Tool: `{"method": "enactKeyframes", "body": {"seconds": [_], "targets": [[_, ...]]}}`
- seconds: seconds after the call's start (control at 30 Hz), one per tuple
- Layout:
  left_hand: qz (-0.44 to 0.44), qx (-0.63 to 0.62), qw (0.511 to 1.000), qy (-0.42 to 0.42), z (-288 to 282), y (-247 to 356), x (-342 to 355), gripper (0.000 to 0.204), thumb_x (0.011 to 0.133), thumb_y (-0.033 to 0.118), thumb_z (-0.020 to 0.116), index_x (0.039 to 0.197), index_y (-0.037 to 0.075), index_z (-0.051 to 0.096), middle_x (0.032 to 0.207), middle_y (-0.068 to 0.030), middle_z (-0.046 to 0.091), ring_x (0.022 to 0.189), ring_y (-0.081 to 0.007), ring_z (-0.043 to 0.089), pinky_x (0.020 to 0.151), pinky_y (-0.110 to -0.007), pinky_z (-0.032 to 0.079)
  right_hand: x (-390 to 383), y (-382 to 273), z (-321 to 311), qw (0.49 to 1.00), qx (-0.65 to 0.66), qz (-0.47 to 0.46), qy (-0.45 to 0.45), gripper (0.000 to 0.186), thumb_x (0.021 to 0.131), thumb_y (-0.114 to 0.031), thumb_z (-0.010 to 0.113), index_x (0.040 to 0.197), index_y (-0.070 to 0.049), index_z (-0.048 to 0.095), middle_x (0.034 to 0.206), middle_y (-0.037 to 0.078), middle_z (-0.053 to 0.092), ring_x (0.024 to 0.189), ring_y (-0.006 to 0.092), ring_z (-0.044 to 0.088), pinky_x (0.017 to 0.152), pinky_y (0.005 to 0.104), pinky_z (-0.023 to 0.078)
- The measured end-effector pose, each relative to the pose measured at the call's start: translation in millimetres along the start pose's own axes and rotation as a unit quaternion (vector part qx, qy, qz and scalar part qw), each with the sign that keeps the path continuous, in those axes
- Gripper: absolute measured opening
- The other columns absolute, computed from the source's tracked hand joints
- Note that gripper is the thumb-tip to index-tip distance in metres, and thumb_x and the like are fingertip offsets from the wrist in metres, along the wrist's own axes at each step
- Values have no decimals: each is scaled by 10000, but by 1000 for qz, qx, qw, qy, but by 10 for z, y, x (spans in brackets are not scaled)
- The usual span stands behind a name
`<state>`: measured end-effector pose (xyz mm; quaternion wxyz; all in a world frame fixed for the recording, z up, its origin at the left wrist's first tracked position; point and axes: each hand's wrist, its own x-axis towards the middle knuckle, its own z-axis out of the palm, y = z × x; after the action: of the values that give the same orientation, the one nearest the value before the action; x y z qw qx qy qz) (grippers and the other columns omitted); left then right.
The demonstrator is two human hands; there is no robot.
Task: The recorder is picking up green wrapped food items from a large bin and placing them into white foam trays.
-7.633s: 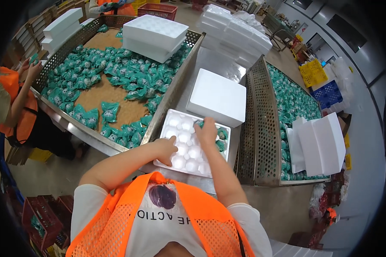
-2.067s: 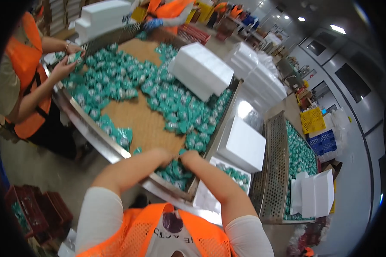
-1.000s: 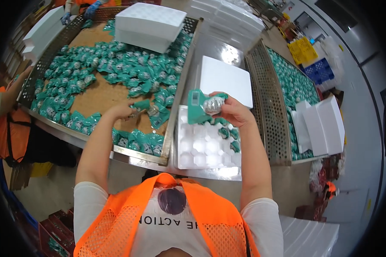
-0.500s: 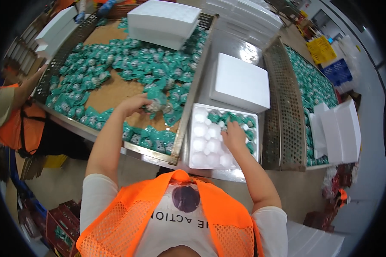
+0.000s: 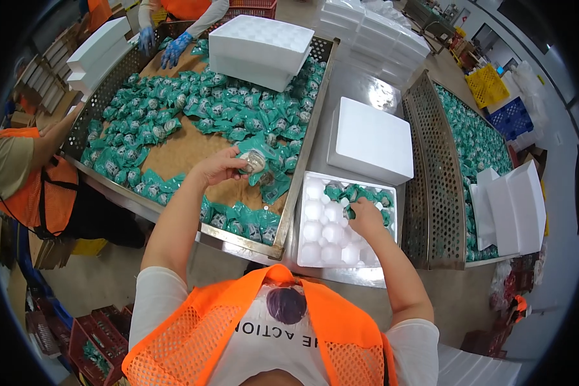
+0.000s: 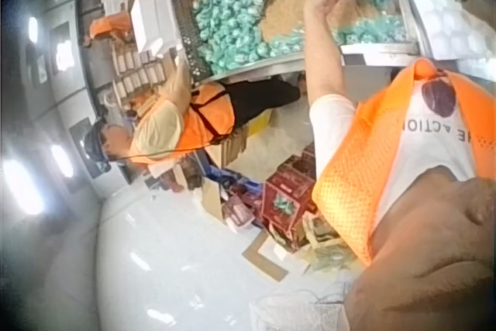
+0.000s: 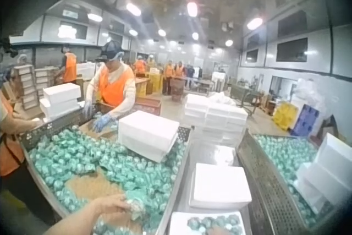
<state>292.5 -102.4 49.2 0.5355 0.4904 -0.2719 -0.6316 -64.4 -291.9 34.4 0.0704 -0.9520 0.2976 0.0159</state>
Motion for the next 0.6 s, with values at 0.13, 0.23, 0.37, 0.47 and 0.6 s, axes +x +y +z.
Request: {"method": "enactKeyframes", "body": {"seconds": [0.13,0.23,0.37,0.47,0.6], "targets": [[44,-41,998,7,181,62,-22,478,733,105,568,1184,115,411,1021,-39,557,810,-124,577,608,-228,468,-9,-29,132,998,-48,37,-4,243,614,-102,628,848,-61,576,909,110,507,808,304,552,680,389,466],[85,-53,995,-28,374,192,-130,532,710,86,577,1210,103,395,1084,-44,526,915,-125,553,683,-243,482,-61,-34,102,998,3,58,8,275,630,-106,600,903,-69,599,941,107,522,833,302,553,705,387,465],[82,23,992,-89,803,388,-195,635,686,46,570,1272,83,328,1174,-67,466,1031,-155,503,832,-314,442,-14,-23,-90,995,36,68,-68,373,678,-157,584,1047,-105,573,989,111,538,866,285,557,728,365,460],[69,45,986,-142,1227,561,-219,696,656,-1,602,1281,38,299,1222,-82,426,1159,-170,391,955,-304,323,58,-276,-492,878,467,100,-24,380,715,-198,584,1072,-69,563,980,147,567,867,289,554,724,345,447],[153,319,921,-162,1601,550,16,563,721,82,590,1232,26,360,1141,-84,482,1021,-138,474,846,-266,393,64,-610,-839,762,642,-80,-28,318,749,-137,555,1051,-38,558,916,137,581,776,264,566,685,312,444]]}}
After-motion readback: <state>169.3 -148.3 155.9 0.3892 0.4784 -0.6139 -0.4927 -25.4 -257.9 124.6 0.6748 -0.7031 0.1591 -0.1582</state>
